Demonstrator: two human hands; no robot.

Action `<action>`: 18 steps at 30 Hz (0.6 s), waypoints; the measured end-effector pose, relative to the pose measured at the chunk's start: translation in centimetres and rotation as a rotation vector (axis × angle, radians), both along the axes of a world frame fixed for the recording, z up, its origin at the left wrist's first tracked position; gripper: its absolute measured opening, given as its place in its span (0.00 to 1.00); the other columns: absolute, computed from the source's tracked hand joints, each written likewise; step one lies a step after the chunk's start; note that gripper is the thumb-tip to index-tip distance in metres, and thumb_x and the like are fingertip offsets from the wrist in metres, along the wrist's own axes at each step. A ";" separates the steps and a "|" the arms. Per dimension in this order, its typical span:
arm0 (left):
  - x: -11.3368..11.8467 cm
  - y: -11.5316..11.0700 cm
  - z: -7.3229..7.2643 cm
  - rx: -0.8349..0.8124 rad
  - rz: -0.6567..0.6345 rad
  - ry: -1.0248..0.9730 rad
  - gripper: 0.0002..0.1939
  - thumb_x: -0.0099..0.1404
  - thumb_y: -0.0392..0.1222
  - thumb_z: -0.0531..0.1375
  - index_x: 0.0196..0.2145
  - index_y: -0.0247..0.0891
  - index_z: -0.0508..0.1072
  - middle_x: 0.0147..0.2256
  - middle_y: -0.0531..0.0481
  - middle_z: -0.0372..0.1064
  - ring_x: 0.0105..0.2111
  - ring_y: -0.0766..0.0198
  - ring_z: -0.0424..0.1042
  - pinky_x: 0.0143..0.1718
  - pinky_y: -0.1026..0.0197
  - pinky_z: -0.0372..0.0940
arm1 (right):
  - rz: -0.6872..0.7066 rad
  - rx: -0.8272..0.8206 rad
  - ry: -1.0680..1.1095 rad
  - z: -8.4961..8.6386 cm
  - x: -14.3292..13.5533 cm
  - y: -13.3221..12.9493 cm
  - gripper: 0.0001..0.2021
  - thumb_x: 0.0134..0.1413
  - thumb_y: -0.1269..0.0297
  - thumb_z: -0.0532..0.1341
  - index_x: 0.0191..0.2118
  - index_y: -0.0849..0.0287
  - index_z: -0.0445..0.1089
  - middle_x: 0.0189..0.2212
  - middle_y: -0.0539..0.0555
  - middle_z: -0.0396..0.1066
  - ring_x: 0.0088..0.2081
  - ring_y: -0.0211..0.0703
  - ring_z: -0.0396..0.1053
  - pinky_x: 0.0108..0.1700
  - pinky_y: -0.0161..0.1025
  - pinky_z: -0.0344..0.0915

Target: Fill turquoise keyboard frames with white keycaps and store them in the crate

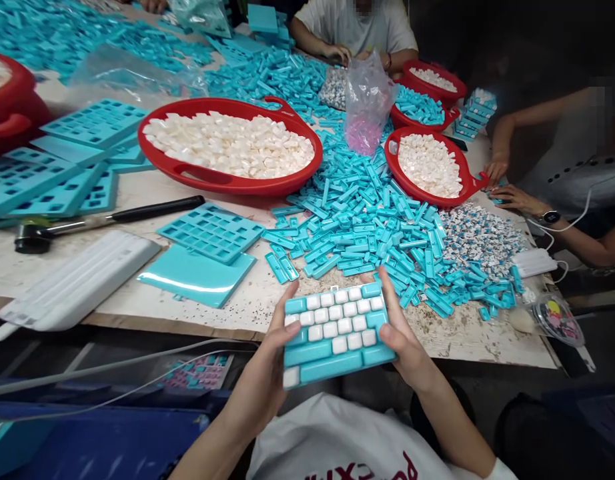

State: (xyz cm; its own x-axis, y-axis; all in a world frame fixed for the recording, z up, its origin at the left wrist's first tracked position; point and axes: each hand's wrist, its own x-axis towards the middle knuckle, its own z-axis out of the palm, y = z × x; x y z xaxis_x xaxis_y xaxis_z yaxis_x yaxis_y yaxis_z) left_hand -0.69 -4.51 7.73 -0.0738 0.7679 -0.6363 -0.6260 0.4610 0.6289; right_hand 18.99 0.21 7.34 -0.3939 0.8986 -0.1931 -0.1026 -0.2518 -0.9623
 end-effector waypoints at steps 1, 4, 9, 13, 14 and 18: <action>0.0 0.3 0.4 -0.015 0.023 -0.060 0.41 0.61 0.53 0.63 0.69 0.56 0.54 0.62 0.50 0.67 0.60 0.43 0.67 0.60 0.43 0.63 | -0.046 0.042 0.008 -0.1 -0.3 -0.2 0.47 0.56 0.39 0.63 0.73 0.45 0.39 0.73 0.50 0.43 0.74 0.52 0.38 0.72 0.57 0.38; 0.4 1.1 1.6 -0.023 0.130 -0.117 0.35 0.64 0.51 0.59 0.68 0.52 0.59 0.61 0.50 0.68 0.60 0.45 0.67 0.62 0.44 0.62 | -0.119 0.114 0.047 -0.7 -1.4 -1.1 0.46 0.60 0.37 0.58 0.74 0.42 0.32 0.74 0.47 0.34 0.74 0.49 0.29 0.73 0.57 0.31; 1.6 1.2 2.7 -0.007 0.268 -0.170 0.31 0.66 0.51 0.53 0.64 0.38 0.67 0.55 0.44 0.73 0.56 0.44 0.72 0.58 0.44 0.66 | -0.294 0.258 0.050 -1.0 -2.4 -2.4 0.45 0.60 0.36 0.55 0.74 0.42 0.33 0.75 0.45 0.31 0.74 0.52 0.23 0.72 0.61 0.29; 2.2 1.2 2.6 -0.073 0.224 -0.226 0.28 0.65 0.50 0.55 0.59 0.36 0.72 0.48 0.42 0.78 0.50 0.44 0.76 0.53 0.45 0.70 | -0.465 0.310 0.011 -0.9 -2.5 -2.5 0.40 0.61 0.39 0.53 0.73 0.41 0.38 0.74 0.45 0.35 0.74 0.54 0.27 0.71 0.63 0.29; 2.3 1.3 2.4 -0.107 0.210 -0.240 0.27 0.65 0.49 0.55 0.57 0.35 0.73 0.46 0.42 0.78 0.49 0.44 0.77 0.52 0.45 0.71 | -0.484 0.295 -0.024 -1.0 -2.4 -2.5 0.37 0.63 0.41 0.52 0.73 0.41 0.41 0.74 0.45 0.37 0.74 0.53 0.29 0.71 0.63 0.29; 2.7 1.5 1.5 -0.161 0.223 -0.247 0.21 0.65 0.45 0.55 0.50 0.32 0.76 0.41 0.41 0.80 0.46 0.45 0.78 0.48 0.47 0.73 | -0.540 0.235 -0.118 -1.0 -2.5 -2.4 0.29 0.67 0.46 0.52 0.70 0.42 0.53 0.73 0.45 0.43 0.74 0.51 0.34 0.72 0.60 0.31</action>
State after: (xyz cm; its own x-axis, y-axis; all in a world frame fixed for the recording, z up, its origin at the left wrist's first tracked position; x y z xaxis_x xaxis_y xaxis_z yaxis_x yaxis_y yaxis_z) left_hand 2.03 -2.99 9.23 -0.0571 0.6389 -0.7671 -0.8461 0.3769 0.3769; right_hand 16.51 -2.14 6.39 0.1422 0.9896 0.0206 -0.0453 0.0273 -0.9986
